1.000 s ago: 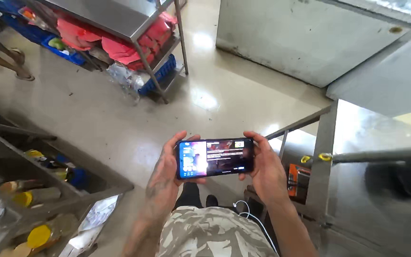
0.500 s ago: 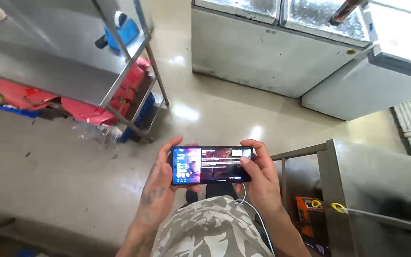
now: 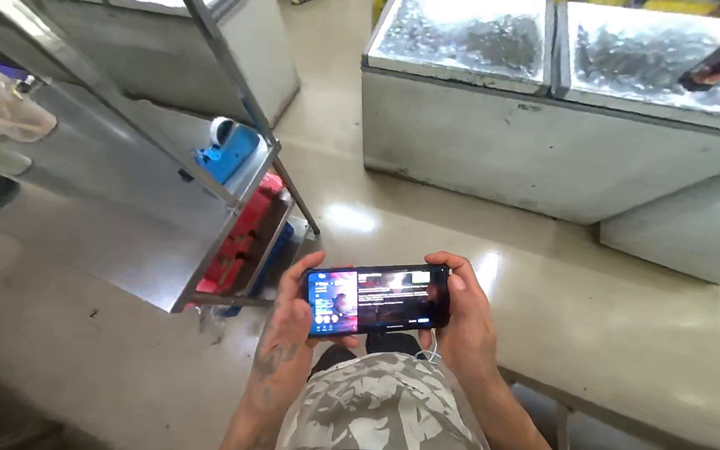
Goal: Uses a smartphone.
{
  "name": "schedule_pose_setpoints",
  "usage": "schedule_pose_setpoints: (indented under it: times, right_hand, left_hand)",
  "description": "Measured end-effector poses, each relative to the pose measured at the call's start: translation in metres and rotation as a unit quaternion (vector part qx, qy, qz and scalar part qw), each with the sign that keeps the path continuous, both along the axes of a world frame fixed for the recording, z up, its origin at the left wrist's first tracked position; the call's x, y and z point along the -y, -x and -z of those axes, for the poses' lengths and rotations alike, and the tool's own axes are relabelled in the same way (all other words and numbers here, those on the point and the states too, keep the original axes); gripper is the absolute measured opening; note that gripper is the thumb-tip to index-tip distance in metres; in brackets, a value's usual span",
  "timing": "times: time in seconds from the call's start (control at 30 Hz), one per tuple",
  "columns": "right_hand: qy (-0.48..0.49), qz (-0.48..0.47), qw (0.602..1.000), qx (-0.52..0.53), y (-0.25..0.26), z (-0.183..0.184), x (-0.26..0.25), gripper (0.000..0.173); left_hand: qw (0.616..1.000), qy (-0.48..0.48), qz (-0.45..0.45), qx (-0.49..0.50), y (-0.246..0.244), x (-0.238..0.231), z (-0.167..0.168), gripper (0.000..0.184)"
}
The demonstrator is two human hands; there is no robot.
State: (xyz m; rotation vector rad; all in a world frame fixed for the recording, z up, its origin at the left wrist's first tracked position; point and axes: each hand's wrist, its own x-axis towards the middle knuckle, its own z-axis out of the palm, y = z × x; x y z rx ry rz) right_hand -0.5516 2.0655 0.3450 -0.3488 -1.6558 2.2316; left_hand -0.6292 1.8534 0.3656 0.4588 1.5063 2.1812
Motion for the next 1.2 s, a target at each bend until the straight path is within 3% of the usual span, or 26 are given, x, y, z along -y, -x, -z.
schedule_pose_setpoints:
  times: [0.23,0.37,0.87,1.0,1.2]
  right_hand:
    - [-0.025,-0.039,0.999,0.014,0.137,-0.012,-0.068,0.043]
    - [-0.007,-0.048,0.999,0.006,0.216,-0.008,-0.101,0.046]
    - [-0.045,0.037,0.997,-0.049,0.495,-0.026,-0.185,0.045]
    - [-0.047,0.023,0.998,-0.037,0.574,-0.016,-0.211,0.046]
    - [0.008,-0.038,0.999,-0.007,0.729,-0.010,-0.263,0.053]
  left_hand:
    - [0.996,0.002,-0.058,0.075,0.125,-0.065,-0.009,0.051]
    - [0.996,-0.021,-0.041,0.081,0.206,-0.094,-0.002,0.049]
    - [0.992,0.057,0.006,0.112,0.536,-0.210,-0.017,0.031]
    - [0.991,0.067,-0.021,0.114,0.611,-0.235,-0.008,0.031]
    - [0.993,0.071,-0.016,0.092,0.741,-0.263,-0.013,0.052]
